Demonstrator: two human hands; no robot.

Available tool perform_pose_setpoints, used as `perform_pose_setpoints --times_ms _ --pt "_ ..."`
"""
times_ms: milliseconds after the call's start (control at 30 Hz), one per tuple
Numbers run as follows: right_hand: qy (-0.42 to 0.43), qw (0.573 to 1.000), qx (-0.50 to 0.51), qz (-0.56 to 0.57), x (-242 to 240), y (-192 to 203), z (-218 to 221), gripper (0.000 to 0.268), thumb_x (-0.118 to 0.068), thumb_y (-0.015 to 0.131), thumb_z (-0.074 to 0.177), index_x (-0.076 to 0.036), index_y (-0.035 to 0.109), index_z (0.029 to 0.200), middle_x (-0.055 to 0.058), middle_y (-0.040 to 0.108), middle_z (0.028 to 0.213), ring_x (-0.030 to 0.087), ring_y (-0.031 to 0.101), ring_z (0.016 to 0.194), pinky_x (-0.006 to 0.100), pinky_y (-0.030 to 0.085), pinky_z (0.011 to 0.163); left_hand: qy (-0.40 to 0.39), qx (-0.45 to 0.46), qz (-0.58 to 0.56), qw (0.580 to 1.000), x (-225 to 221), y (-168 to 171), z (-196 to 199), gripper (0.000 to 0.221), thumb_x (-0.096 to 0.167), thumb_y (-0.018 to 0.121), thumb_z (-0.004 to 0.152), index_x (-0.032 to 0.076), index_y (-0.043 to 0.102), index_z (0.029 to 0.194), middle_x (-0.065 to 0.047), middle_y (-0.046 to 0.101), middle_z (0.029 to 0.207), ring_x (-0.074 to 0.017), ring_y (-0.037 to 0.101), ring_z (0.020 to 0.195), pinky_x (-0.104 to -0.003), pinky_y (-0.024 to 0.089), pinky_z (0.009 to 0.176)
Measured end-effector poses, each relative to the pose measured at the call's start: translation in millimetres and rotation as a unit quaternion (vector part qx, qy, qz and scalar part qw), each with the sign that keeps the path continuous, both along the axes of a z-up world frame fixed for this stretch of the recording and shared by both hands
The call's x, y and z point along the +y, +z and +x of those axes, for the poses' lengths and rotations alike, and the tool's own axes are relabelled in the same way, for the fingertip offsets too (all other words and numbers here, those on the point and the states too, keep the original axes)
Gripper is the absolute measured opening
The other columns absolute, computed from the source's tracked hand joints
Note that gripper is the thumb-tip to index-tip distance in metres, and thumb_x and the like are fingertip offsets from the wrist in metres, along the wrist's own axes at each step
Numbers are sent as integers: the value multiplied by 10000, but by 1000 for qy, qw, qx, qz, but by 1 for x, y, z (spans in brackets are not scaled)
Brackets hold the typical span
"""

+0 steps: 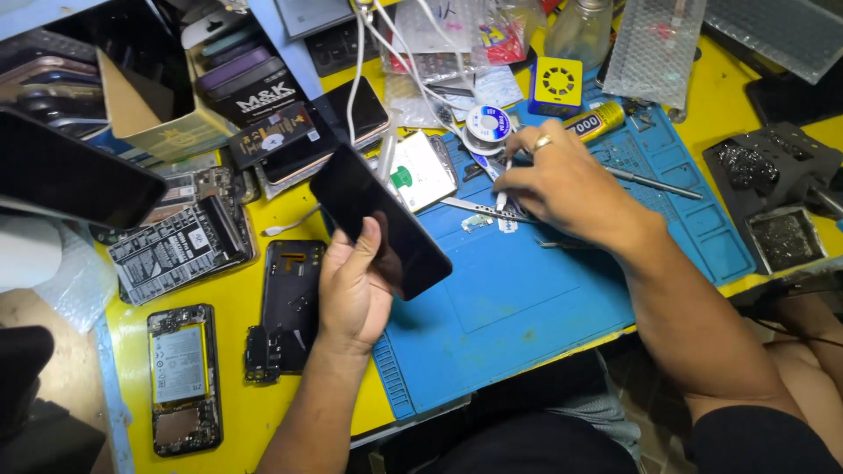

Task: Reassembling the internal components of a mobile phone, including installing the battery and the main frame.

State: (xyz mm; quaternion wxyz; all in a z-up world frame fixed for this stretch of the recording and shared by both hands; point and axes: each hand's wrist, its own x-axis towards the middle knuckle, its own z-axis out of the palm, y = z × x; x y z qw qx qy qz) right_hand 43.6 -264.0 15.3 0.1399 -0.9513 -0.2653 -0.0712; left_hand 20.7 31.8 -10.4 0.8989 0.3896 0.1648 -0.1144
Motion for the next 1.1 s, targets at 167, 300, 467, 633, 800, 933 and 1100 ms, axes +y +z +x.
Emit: perform_pose_setpoints --times_ms 167,300,467,633,800,933,1100 --pt "-19 979 -78 189 -30 -8 13 158 -25 674 999 -84 750 1126 136 695 1227 372 572 1209 489 442 1051 2 -4 -40 999 -7 15 -5 328 122 636 971 87 614 1297 -124 693 1260 -231 658 1175 -432 544 1068" --pt "-62 931 -220 285 -32 24 0 208 168 728 1077 73 761 1258 185 747 1150 366 675 1094 445 514 1042 -47 -48 -39 997 -10 45 -10 327 20 659 964 81 610 1281 -128 705 1191 -241 690 1105 -475 589 1005" --pt "15 934 -166 317 31 36 -37 107 82 714 1008 26 780 1072 154 727 967 355 690 873 442 551 868 -44 -40 -66 996 -13 57 -19 310 63 653 984 94 605 1288 -141 715 1193 -280 706 1094 -516 614 926" --pt "82 912 -73 396 88 35 -57 152 26 762 883 -13 790 1027 108 729 865 263 699 714 353 585 714 12 -8 -100 995 -10 38 -15 215 81 690 977 94 664 1190 -147 751 1111 -269 737 1059 -486 633 904" --pt "75 897 -134 415 107 39 -57 126 62 780 858 16 787 976 106 693 785 224 631 593 314 563 609 60 -3 -85 995 -14 53 -13 105 103 693 983 95 700 1087 -137 770 1104 -234 745 1053 -412 627 951" --pt "77 894 -146 416 109 38 -55 120 72 767 867 26 783 977 110 696 784 227 638 588 322 569 601 66 -6 -79 995 -17 55 -12 126 106 689 985 105 710 1109 -136 769 1110 -240 742 1066 -406 618 970" --pt "78 892 -152 417 109 37 -54 103 79 763 867 37 778 960 116 695 770 234 647 580 327 568 584 79 -13 -70 994 -23 65 -14 208 87 697 972 114 708 1178 -89 766 1121 -196 723 1098 -337 588 1023"
